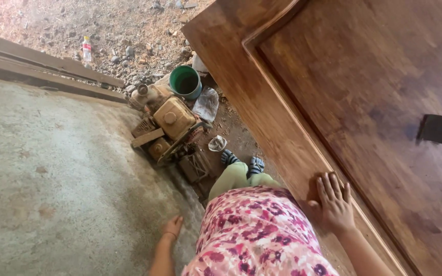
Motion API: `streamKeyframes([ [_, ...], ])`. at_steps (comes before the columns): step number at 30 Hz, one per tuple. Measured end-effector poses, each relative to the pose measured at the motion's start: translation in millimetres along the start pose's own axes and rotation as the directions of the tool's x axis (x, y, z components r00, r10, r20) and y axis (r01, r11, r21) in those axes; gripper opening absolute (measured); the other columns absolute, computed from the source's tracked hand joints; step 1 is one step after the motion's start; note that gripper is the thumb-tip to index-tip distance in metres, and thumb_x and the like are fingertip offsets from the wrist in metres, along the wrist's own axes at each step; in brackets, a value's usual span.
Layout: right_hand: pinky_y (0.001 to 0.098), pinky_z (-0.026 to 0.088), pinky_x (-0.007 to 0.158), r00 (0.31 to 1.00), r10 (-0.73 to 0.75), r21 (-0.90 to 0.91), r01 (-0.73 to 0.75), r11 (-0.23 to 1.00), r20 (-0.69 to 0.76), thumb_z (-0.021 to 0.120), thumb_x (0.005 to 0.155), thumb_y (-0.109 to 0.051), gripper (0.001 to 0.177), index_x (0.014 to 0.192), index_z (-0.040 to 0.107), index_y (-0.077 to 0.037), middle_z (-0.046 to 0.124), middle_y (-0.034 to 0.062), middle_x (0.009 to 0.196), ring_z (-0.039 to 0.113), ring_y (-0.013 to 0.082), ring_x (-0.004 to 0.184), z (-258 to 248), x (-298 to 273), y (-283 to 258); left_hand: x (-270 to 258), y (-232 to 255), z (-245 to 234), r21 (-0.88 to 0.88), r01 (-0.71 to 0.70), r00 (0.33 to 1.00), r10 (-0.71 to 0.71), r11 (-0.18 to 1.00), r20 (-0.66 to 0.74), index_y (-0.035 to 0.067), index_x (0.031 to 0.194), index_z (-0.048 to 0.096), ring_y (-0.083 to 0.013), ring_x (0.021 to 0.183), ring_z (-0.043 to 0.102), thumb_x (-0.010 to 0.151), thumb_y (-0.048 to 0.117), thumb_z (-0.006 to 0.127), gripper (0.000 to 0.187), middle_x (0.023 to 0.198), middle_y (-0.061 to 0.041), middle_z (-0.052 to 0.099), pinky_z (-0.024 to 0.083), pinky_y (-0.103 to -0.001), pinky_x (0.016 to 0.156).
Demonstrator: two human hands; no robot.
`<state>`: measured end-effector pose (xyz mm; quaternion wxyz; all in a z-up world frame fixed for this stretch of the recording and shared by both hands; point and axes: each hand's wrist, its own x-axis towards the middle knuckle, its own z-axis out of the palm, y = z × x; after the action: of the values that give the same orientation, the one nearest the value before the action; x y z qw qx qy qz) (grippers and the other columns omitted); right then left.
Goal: Sanding a wooden door panel by hand using sandpaper.
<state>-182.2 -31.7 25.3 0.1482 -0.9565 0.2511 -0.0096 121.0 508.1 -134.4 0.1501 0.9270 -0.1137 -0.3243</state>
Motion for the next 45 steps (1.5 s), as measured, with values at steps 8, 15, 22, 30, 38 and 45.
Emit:
streamKeyframes([
  [8, 0.0571, -0.001, 0.124, 0.996, -0.085, -0.139, 0.089, 0.986, 0.038, 0.018, 0.101, -0.060, 0.077, 0.161, 0.020, -0.012, 0.013, 0.0067, 0.170, 0.007, 0.0254, 0.157, 23.3, 169.0, -21.1, -21.5, 36.7, 4.1, 0.059, 0.242, 0.948, -0.249, 0.969, 0.200, 0.019, 0.141, 0.061, -0.0309, 0.131, 0.060, 0.096, 0.051, 0.054, 0.055, 0.139, -0.011, 0.065, 0.047, -0.041, 0.110],
  [15, 0.0508, 0.006, 0.123, 0.984, 0.037, 0.072, -0.050, 0.996, 0.172, 0.048, 0.094, -0.057, 0.090, 0.160, 0.014, -0.006, 0.006, 0.0098, 0.167, 0.005, 0.0271, 0.154, -9.1, 239.3, -40.7, 8.8, 78.1, -33.1, -0.070, 0.139, 0.979, -0.126, 0.988, 0.160, 0.017, 0.143, 0.058, -0.0311, 0.130, 0.062, 0.098, 0.046, 0.055, 0.054, 0.139, -0.013, 0.067, 0.048, -0.040, 0.109],
  [22, 0.0359, 0.058, 0.098, 0.956, 0.276, 0.642, -0.148, 0.753, -0.103, 0.060, 0.100, -0.002, 0.053, 0.152, 0.056, -0.011, 0.070, 0.0144, 0.130, 0.070, 0.0266, 0.111, -30.0, 179.4, -3.5, 13.6, 68.7, -42.7, -0.157, 0.175, 0.980, -0.156, 0.972, 0.125, 0.015, 0.144, 0.057, -0.0307, 0.131, 0.060, 0.098, 0.044, 0.057, 0.054, 0.143, -0.011, 0.063, 0.048, -0.041, 0.107],
  [30, 0.0397, 0.055, 0.091, 0.858, 0.500, 0.604, -0.462, 0.649, 0.118, 0.082, 0.084, -0.010, 0.050, 0.131, 0.064, -0.004, 0.074, 0.0154, 0.116, 0.069, 0.0276, 0.105, -35.2, 155.5, 10.4, 17.5, 49.5, -31.6, 0.012, 0.200, 0.952, -0.197, 0.980, 0.233, 0.011, 0.146, 0.055, -0.0276, 0.138, 0.054, 0.098, 0.043, 0.058, 0.057, 0.149, -0.010, 0.058, 0.043, -0.039, 0.114],
  [38, 0.0491, 0.050, 0.090, 0.855, 0.488, 0.281, -0.432, 0.857, -0.173, 0.075, 0.095, -0.037, 0.056, 0.139, 0.060, -0.006, 0.065, 0.0175, 0.124, 0.063, 0.0369, 0.107, 7.6, 187.4, -16.4, 32.3, 104.1, -62.1, -0.060, 0.133, 0.979, -0.122, 0.989, 0.163, 0.016, 0.148, 0.054, -0.0294, 0.134, 0.057, 0.100, 0.041, 0.056, 0.054, 0.147, -0.010, 0.060, 0.046, -0.040, 0.111],
  [45, 0.0474, 0.045, 0.097, 0.889, 0.440, 0.151, -0.422, 0.894, -0.125, 0.075, 0.091, -0.042, 0.046, 0.125, 0.066, -0.013, 0.067, 0.0112, 0.122, 0.063, 0.0309, 0.112, -7.0, 137.7, -10.2, 20.6, 67.2, -32.2, -0.124, 0.209, 0.969, -0.188, 0.970, 0.161, 0.015, 0.145, 0.057, -0.0277, 0.134, 0.058, 0.098, 0.038, 0.058, 0.052, 0.146, -0.009, 0.061, 0.047, -0.041, 0.111],
])
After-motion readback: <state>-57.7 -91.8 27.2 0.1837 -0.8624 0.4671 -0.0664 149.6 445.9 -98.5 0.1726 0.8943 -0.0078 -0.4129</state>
